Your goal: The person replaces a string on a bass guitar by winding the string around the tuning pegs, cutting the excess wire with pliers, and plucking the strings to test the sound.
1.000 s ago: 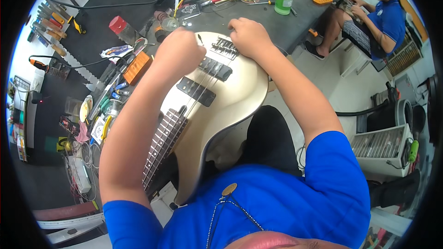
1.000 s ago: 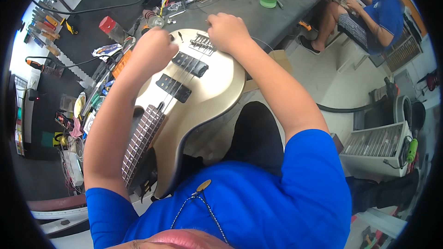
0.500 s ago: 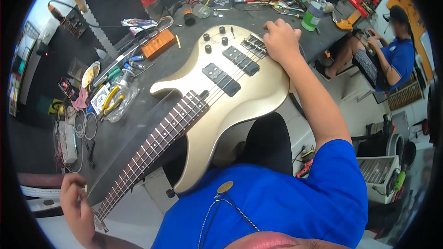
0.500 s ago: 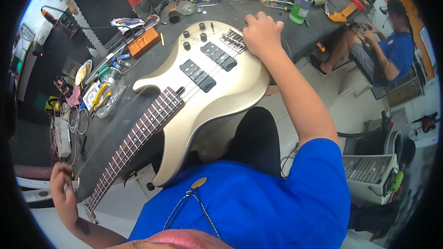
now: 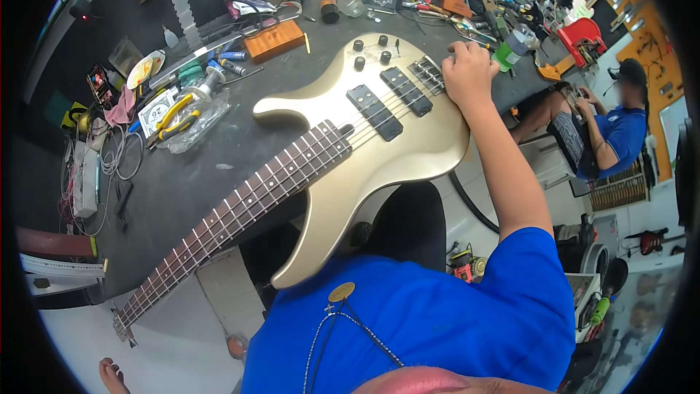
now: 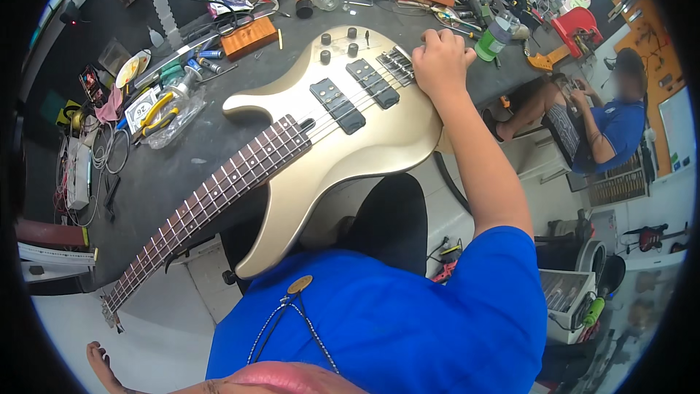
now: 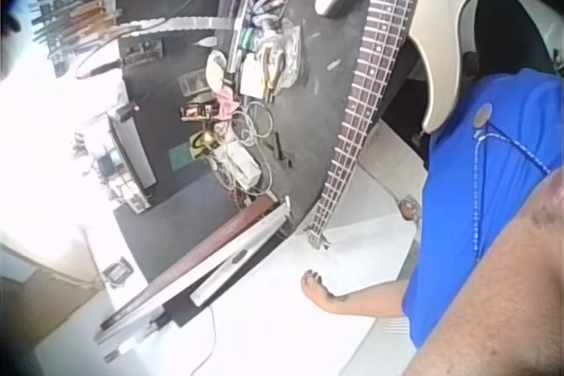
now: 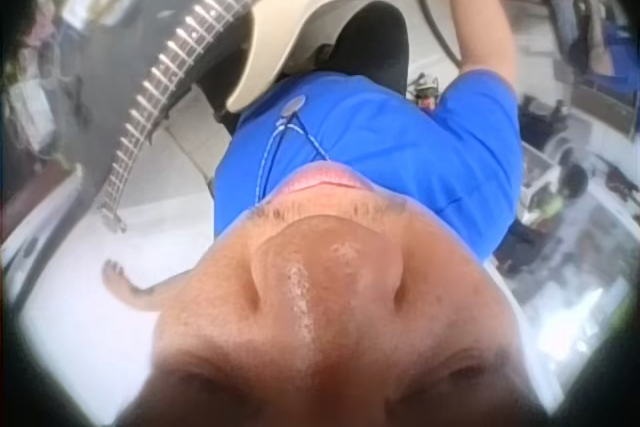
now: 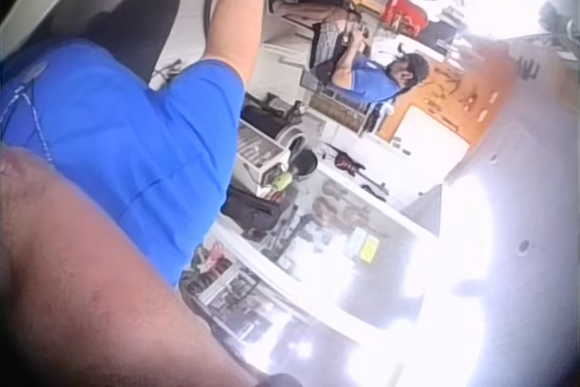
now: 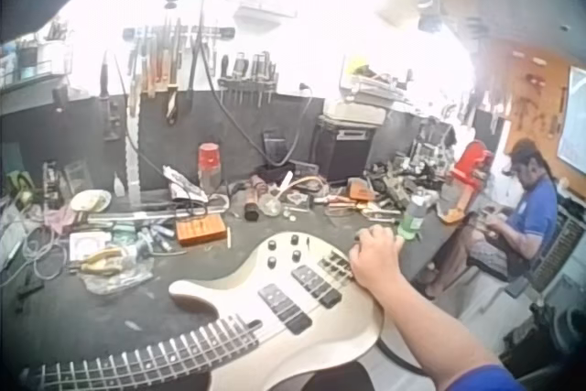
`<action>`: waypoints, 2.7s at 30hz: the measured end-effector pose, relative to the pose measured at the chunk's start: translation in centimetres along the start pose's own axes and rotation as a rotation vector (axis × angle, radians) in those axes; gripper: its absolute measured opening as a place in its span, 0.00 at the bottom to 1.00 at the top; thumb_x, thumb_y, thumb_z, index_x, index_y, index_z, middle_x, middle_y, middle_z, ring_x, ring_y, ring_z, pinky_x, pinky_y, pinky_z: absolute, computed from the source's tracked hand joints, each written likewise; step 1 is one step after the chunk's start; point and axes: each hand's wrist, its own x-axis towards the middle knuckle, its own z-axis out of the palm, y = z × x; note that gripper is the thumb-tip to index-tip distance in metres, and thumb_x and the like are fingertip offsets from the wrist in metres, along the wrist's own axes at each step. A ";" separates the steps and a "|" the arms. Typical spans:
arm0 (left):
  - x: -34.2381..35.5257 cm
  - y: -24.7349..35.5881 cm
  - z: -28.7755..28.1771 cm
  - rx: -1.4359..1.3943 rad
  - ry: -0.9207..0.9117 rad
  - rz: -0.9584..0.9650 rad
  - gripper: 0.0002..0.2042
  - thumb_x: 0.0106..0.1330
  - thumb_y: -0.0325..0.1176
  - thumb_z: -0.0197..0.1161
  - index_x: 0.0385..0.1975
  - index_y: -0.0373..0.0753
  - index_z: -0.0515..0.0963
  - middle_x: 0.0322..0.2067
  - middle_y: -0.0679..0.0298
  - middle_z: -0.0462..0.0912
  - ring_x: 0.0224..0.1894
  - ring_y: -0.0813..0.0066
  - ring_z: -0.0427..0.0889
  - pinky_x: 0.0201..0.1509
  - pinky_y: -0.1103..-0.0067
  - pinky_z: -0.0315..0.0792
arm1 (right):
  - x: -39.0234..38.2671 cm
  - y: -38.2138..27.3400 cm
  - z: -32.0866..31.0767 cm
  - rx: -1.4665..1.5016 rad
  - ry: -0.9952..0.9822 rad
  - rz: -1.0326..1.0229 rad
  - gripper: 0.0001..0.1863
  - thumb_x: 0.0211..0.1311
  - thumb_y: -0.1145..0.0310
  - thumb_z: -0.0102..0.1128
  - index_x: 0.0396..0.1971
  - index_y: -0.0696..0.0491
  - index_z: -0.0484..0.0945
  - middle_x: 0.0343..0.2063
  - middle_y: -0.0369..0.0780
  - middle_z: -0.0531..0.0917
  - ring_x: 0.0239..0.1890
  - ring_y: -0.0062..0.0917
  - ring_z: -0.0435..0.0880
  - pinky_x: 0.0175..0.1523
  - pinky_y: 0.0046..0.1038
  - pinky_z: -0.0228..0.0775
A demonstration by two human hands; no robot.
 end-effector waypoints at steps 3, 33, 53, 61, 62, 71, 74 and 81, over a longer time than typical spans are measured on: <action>2.0 -5.0 -1.6 -0.232 0.133 0.004 0.23 0.81 0.52 0.57 0.65 0.44 0.74 0.59 0.65 0.78 0.58 0.72 0.75 0.66 0.68 0.69 | 0.0 -0.4 0.3 0.053 -0.010 0.041 0.13 0.65 0.63 0.61 0.46 0.48 0.88 0.47 0.41 0.86 0.55 0.39 0.82 0.60 0.51 0.64; 0.6 0.4 15.5 -1.460 0.298 -0.313 0.27 0.82 0.24 0.41 0.75 0.16 0.48 0.75 0.30 0.61 0.78 0.33 0.64 0.85 0.53 0.67 | -0.8 0.1 -1.4 0.551 -0.254 0.141 0.19 0.73 0.57 0.62 0.51 0.56 0.89 0.51 0.51 0.90 0.59 0.48 0.87 0.68 0.42 0.74; 4.0 -5.5 14.7 -1.503 0.271 -0.188 0.27 0.78 0.20 0.40 0.72 0.10 0.52 0.72 0.29 0.66 0.75 0.34 0.69 0.83 0.53 0.70 | -11.6 -2.4 -9.1 1.170 -0.573 0.982 0.39 0.73 0.42 0.70 0.62 0.63 0.73 0.48 0.48 0.87 0.46 0.36 0.92 0.41 0.46 0.93; -3.8 11.7 21.0 -1.497 0.240 -0.242 0.25 0.80 0.26 0.41 0.69 0.10 0.56 0.71 0.32 0.66 0.76 0.36 0.66 0.86 0.51 0.64 | -10.2 6.8 -3.4 1.233 -0.347 0.937 0.37 0.71 0.46 0.74 0.56 0.71 0.81 0.45 0.49 0.90 0.41 0.29 0.91 0.48 0.31 0.82; -3.6 11.3 22.2 -1.528 0.190 -0.257 0.25 0.80 0.26 0.42 0.68 0.11 0.57 0.70 0.33 0.67 0.76 0.37 0.67 0.85 0.51 0.64 | -9.7 7.3 -3.0 1.186 -0.284 0.955 0.36 0.71 0.48 0.74 0.53 0.72 0.82 0.43 0.48 0.90 0.42 0.29 0.90 0.48 0.32 0.82; -5.4 12.6 20.5 -0.636 0.019 -0.086 0.12 0.80 0.41 0.58 0.48 0.39 0.78 0.42 0.54 0.91 0.43 0.68 0.91 0.46 0.76 0.84 | -0.4 4.2 -10.3 -0.057 -0.136 0.332 0.33 0.71 0.44 0.66 0.64 0.54 0.81 0.62 0.56 0.81 0.64 0.48 0.81 0.69 0.45 0.72; -4.9 14.2 19.8 -0.599 0.020 -0.043 0.10 0.80 0.39 0.55 0.45 0.40 0.78 0.33 0.63 0.87 0.30 0.78 0.80 0.35 0.79 0.73 | -1.6 -8.5 -12.8 0.599 -0.113 -0.100 0.18 0.75 0.67 0.66 0.59 0.59 0.82 0.53 0.44 0.86 0.57 0.36 0.84 0.65 0.36 0.73; -2.5 16.0 17.8 -0.913 -0.094 0.083 0.07 0.78 0.36 0.57 0.41 0.42 0.79 0.28 0.71 0.79 0.27 0.82 0.70 0.31 0.81 0.63 | -4.6 -32.6 -18.4 0.990 -0.498 -0.977 0.17 0.59 0.76 0.74 0.48 0.57 0.83 0.48 0.48 0.83 0.54 0.48 0.82 0.62 0.43 0.74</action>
